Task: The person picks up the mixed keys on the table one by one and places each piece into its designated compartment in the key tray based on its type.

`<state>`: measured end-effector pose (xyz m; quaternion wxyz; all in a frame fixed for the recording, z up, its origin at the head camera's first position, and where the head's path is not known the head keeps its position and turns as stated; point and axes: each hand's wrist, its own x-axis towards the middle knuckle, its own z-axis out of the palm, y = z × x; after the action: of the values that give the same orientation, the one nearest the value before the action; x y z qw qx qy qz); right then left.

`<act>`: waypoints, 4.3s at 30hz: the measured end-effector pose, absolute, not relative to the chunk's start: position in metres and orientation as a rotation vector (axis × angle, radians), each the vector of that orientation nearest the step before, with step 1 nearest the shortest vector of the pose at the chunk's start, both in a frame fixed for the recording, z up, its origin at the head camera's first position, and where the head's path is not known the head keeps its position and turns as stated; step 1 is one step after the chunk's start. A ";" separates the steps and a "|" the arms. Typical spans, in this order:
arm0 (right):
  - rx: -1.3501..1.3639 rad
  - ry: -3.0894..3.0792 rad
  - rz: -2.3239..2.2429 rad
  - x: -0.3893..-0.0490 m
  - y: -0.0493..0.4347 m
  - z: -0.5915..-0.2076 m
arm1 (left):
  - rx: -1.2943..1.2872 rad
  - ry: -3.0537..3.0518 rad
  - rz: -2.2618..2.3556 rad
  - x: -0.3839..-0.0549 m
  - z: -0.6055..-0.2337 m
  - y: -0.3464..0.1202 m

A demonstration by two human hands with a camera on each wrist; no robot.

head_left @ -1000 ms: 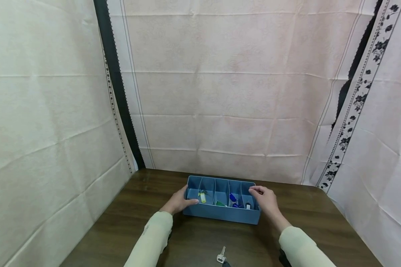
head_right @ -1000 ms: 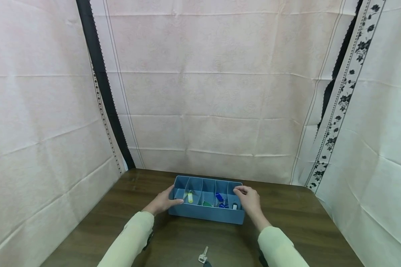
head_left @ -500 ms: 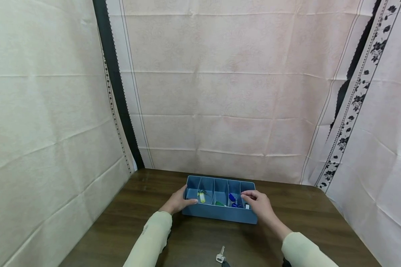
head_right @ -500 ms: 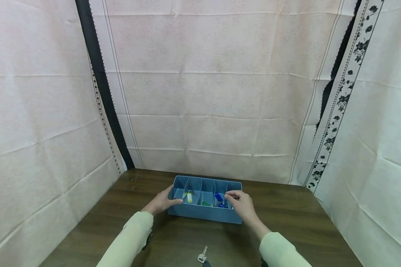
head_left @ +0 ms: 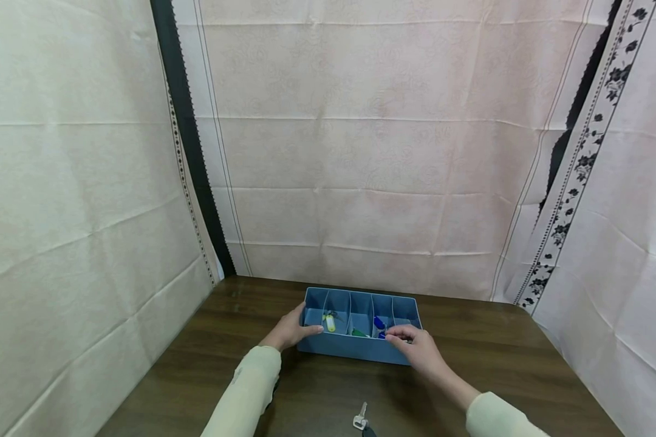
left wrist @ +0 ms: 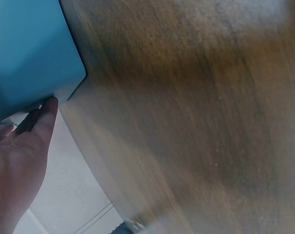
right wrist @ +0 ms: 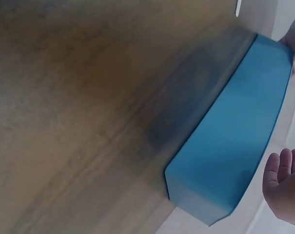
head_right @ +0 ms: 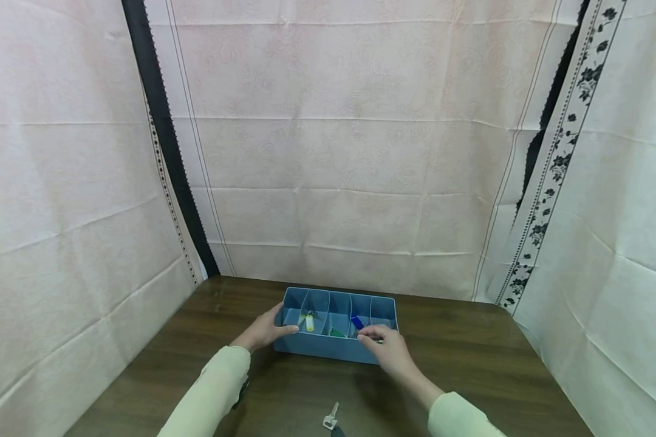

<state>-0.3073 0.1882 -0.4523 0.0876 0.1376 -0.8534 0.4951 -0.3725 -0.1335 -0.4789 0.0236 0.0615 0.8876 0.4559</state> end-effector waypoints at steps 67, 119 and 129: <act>0.962 -2.920 1.047 -0.245 0.165 -0.518 | 0.160 2.741 1.391 -0.371 -0.476 -0.134; 0.717 -2.629 1.043 -0.262 0.163 -0.481 | 0.170 2.761 1.370 -0.371 -0.477 -0.134; 0.537 -2.519 1.115 -0.274 0.167 -0.460 | 0.166 2.751 1.385 -0.369 -0.476 -0.133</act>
<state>-0.2742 0.1665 -0.4596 0.1669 0.1887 -0.8850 0.3916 -0.3695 -0.1335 -0.4755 0.0284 0.0538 0.8916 0.4488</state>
